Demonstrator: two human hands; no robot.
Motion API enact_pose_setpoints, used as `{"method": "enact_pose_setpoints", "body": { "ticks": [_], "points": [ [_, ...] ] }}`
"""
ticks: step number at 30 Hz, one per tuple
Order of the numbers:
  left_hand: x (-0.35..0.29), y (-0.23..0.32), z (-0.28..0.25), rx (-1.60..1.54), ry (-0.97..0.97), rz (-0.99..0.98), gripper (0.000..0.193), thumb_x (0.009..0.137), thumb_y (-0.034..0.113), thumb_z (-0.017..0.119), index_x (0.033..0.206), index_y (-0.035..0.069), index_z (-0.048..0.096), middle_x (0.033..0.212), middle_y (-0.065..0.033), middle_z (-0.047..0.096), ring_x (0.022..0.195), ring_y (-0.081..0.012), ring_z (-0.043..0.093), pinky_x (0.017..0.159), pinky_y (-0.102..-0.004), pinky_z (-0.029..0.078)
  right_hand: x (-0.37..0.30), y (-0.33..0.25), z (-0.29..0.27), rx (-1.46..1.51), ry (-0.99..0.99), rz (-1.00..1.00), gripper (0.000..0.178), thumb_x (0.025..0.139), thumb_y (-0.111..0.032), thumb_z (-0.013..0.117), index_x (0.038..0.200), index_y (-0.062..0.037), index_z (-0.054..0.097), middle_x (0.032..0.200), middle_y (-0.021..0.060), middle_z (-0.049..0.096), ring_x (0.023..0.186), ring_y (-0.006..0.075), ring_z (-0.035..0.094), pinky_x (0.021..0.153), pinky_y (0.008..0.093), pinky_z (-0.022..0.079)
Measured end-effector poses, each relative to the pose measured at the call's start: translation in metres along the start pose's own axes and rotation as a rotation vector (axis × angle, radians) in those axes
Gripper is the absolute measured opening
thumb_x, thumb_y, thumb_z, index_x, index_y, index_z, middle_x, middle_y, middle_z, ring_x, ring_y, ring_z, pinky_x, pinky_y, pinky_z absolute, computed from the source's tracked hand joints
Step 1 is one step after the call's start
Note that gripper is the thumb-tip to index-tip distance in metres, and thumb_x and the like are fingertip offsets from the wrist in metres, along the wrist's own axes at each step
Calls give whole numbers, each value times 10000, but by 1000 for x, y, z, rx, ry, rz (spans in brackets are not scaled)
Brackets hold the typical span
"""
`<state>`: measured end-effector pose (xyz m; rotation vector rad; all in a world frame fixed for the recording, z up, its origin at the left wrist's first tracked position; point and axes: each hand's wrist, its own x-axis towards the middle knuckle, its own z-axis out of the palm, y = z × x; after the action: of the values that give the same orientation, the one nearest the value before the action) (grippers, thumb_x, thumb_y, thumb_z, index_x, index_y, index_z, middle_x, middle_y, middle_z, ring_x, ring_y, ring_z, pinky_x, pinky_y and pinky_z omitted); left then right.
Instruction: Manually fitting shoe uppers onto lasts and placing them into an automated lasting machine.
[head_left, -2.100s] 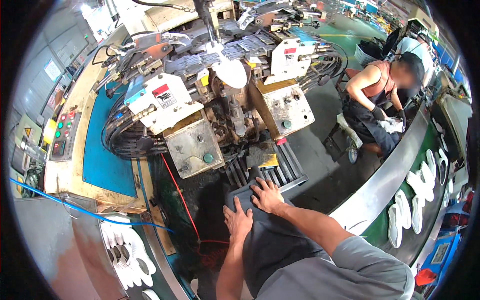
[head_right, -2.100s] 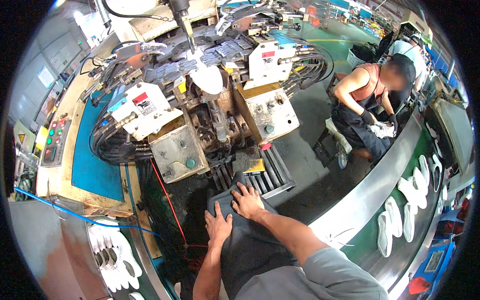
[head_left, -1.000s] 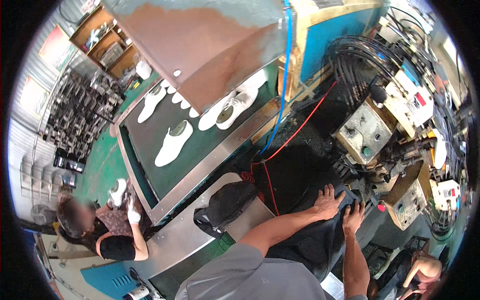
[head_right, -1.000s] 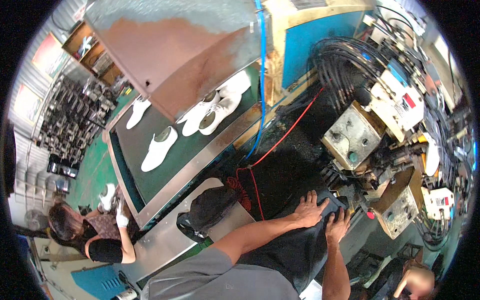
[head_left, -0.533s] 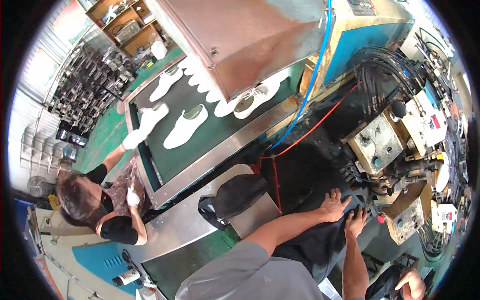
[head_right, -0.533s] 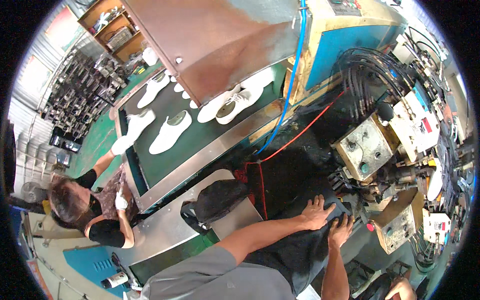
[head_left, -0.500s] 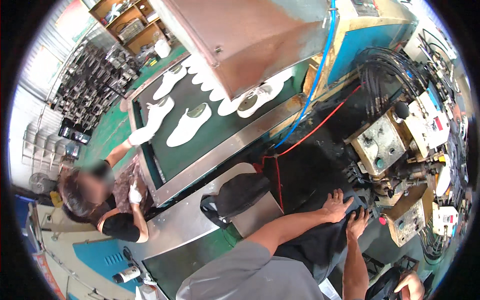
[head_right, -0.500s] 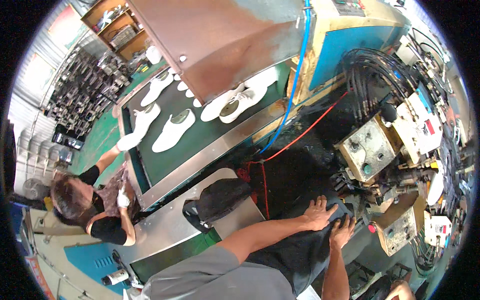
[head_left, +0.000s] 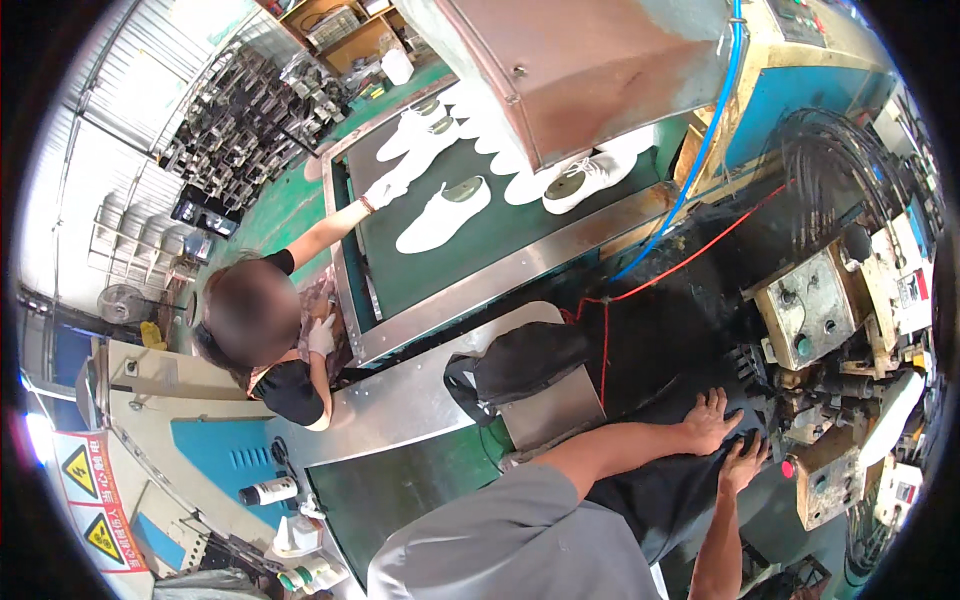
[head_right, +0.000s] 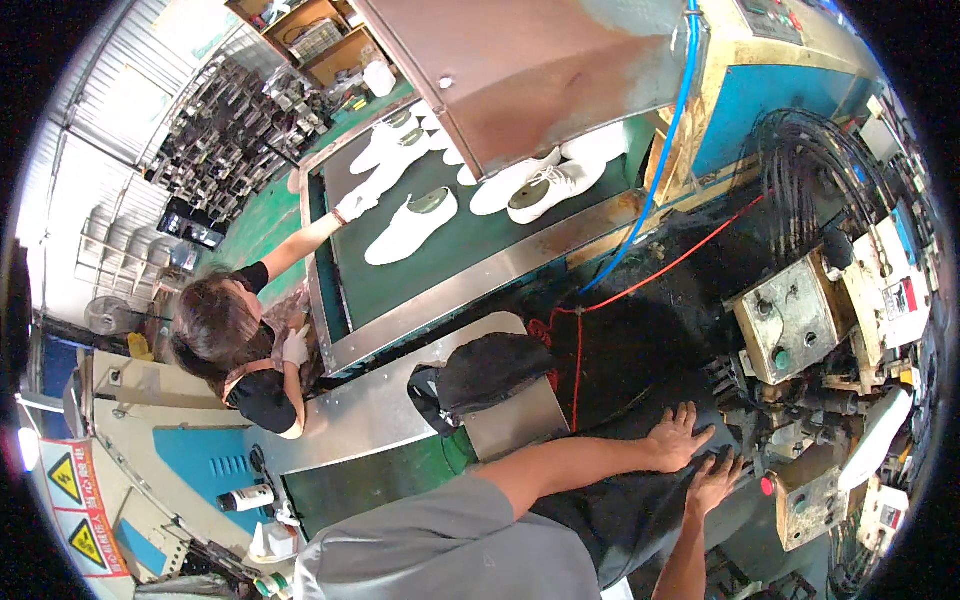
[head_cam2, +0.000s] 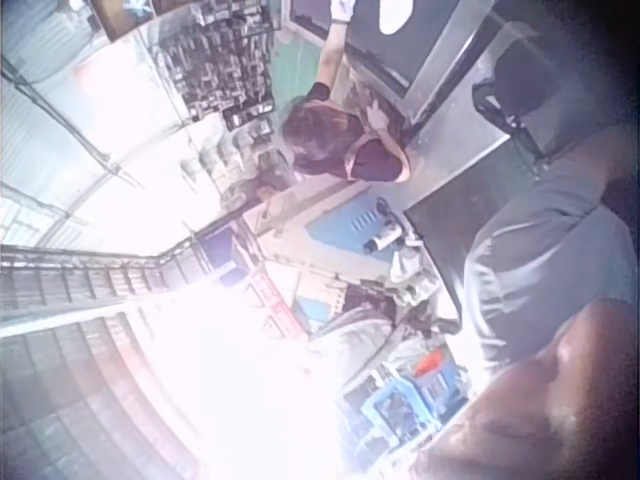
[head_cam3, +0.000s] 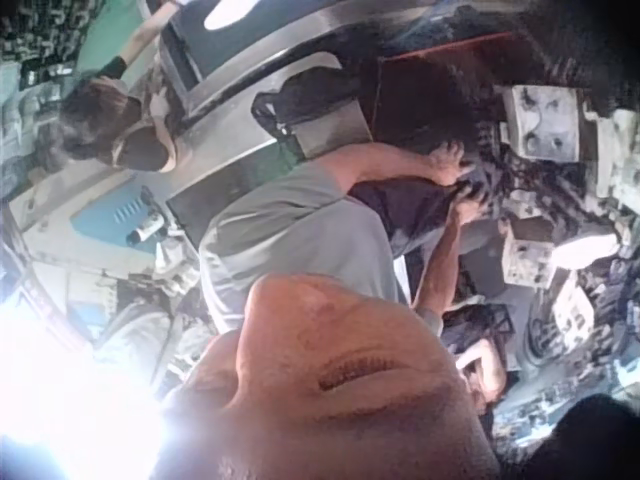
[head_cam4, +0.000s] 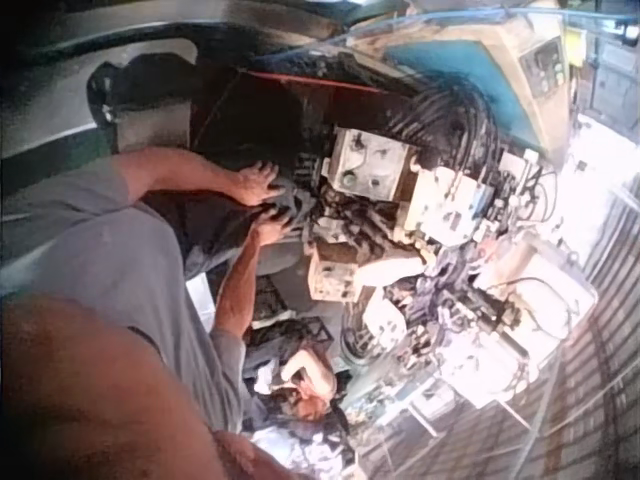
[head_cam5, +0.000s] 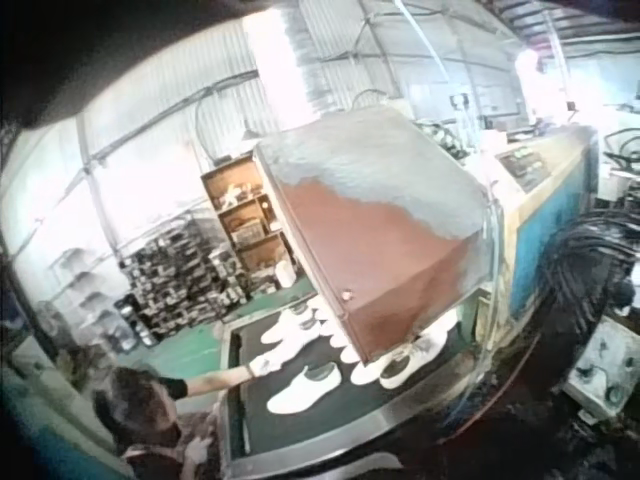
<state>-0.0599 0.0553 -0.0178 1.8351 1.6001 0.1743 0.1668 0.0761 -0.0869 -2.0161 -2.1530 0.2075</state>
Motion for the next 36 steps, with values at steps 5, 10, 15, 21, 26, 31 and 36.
{"method": "enact_pose_setpoints", "body": {
  "ticks": [5,10,15,21,26,31,36],
  "points": [
    [5,-2,8,-27,-22,-4,867,1006,351,696,1762,175,311,1713,-475,204,1588,-629,282,1226,-736,337,-2,2,-3,26,11,7,621,1109,-491,561,1617,-136,556,1727,236,414,1562,467,426,1276,608,344],
    [9,4,-3,-151,-40,2,853,945,333,769,1700,150,419,1670,-440,328,1534,-602,379,1157,-727,406,-7,14,-2,11,19,23,611,1114,-465,562,1611,-109,563,1737,212,418,1549,456,453,1242,585,374],
    [63,-24,-14,-615,215,-85,397,963,286,758,1276,49,694,1279,-315,709,1222,-493,688,1021,-557,558,3,-3,-6,48,36,-18,606,1107,-441,572,1604,-93,566,1741,238,397,1566,461,423,1246,583,378],
    [104,15,-128,-128,340,126,265,1004,249,636,1011,45,805,1127,-178,798,1051,-388,763,906,-494,609,-3,-39,-45,176,-72,226,421,941,-258,729,1318,-70,744,1470,195,668,1348,418,617,1171,527,487],
    [138,12,-184,-943,387,117,312,1106,263,672,1116,-13,817,1003,-47,801,970,-130,724,927,-315,562,0,-61,-44,251,-8,253,557,1000,-401,684,1514,-188,649,1705,158,438,1513,459,431,1267,592,366],
    [210,143,-190,-941,67,310,605,1151,442,597,1433,-91,650,1366,-245,738,1301,-316,704,1153,-440,511,-13,-28,-58,253,0,355,565,1011,-412,675,1534,-201,642,1706,145,436,1511,454,425,1255,581,373],
    [274,256,-160,-1394,-534,196,799,1112,547,628,1659,3,423,1645,-239,542,1472,-341,571,1243,-527,440,-18,-29,-56,369,-33,325,569,1034,-432,652,1544,-179,636,1752,128,373,1577,448,356,1287,589,330]
  ]
}}
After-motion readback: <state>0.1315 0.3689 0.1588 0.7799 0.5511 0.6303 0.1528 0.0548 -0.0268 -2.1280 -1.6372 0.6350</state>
